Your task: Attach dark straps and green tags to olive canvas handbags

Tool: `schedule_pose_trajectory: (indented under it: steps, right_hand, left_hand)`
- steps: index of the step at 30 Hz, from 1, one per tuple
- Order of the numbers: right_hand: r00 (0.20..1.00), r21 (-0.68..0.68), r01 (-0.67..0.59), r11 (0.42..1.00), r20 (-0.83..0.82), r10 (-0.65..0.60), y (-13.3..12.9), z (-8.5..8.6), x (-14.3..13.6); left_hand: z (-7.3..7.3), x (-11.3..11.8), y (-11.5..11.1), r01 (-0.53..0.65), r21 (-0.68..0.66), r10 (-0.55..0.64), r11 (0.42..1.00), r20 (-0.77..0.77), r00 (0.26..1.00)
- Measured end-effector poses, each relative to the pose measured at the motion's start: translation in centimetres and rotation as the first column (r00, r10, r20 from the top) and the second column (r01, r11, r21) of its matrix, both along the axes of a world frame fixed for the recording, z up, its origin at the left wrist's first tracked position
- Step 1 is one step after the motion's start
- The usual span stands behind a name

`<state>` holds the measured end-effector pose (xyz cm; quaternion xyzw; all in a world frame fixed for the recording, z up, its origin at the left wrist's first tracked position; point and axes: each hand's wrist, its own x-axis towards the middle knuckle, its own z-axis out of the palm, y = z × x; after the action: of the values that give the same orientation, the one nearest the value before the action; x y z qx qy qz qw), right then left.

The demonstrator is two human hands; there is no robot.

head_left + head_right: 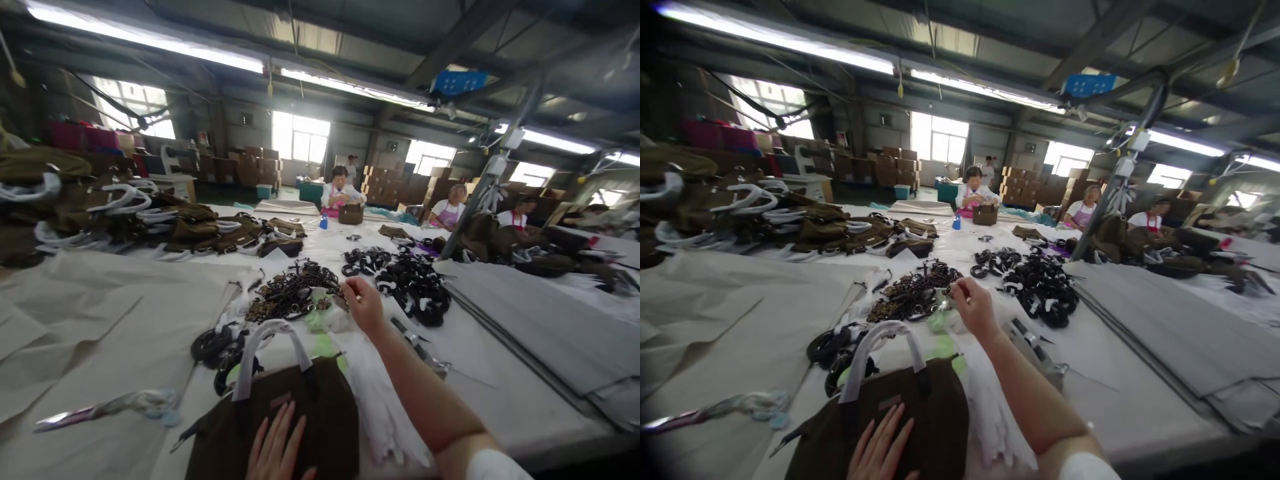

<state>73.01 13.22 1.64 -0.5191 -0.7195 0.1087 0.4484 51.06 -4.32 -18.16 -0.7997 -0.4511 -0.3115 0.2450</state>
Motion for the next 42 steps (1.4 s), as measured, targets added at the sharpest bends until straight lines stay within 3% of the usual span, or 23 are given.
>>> schedule_pose_trajectory:
  steps: [2, 5, 8, 11, 14, 18, 20, 26, 34, 39, 42]
  right_hand:
    - [0.984, 0.017, -0.114, 0.993, -0.138, 0.116, -5.3, -0.2, 1.3]
    - [0.899, -0.181, -0.314, 0.932, -0.372, 0.231, -11.4, -2.0, 2.2]
    - [0.827, -0.415, -0.441, 0.796, -0.533, 0.18, -14.5, -5.0, 2.1]
    - [0.786, -0.532, -0.507, 0.679, -0.608, 0.11, -16.2, -7.9, 1.5]
    - [0.76, -0.569, -0.56, 0.602, -0.641, 0.101, -17.3, -9.3, 1.1]
    - [0.754, -0.567, -0.575, 0.59, -0.647, 0.114, -18.0, -9.7, 1.0]
    - [0.728, -0.567, -0.602, 0.562, -0.679, 0.096, -18.0, -9.8, 1.0]
    - [0.586, -0.525, -0.727, 0.442, -0.81, 0.003, -18.0, -9.5, 1.0]
    - [0.638, -0.545, -0.694, 0.47, -0.769, 0.052, -18.1, -9.3, 0.6]
    - [0.575, -0.512, -0.755, 0.411, -0.817, 0.039, -18.0, -9.2, 0.8]
    - [0.589, -0.512, -0.741, 0.435, -0.807, 0.053, -18.0, -9.3, 0.8]
  left_hand:
    - [2.2, 0.5, -0.6, 0.016, -0.165, 0.01, 0.986, 0.152, 0.988]
    - [6.4, 1.6, -1.9, 0.154, -0.399, 0.063, 0.904, 0.48, 0.875]
    - [9.9, 2.4, -2.4, 0.385, -0.495, 0.128, 0.779, 0.726, 0.675]
    - [11.7, 3.3, -2.8, 0.562, -0.544, 0.123, 0.623, 0.778, 0.617]
    - [12.2, 4.5, -3.5, 0.586, -0.603, 0.135, 0.541, 0.751, 0.646]
    - [11.9, 5.2, -3.8, 0.561, -0.65, 0.222, 0.512, 0.731, 0.645]
    - [11.7, 5.1, -3.7, 0.583, -0.645, 0.292, 0.493, 0.754, 0.588]
    - [11.5, 4.9, -3.6, 0.752, -0.519, 0.479, 0.406, 0.822, 0.308]
    - [11.7, 4.7, -3.4, 0.789, -0.468, 0.556, 0.399, 0.807, 0.197]
    - [11.8, 4.4, -3.3, 0.806, -0.425, 0.57, 0.412, 0.81, 0.136]
    - [11.9, 4.4, -3.3, 0.789, -0.438, 0.586, 0.431, 0.801, 0.124]
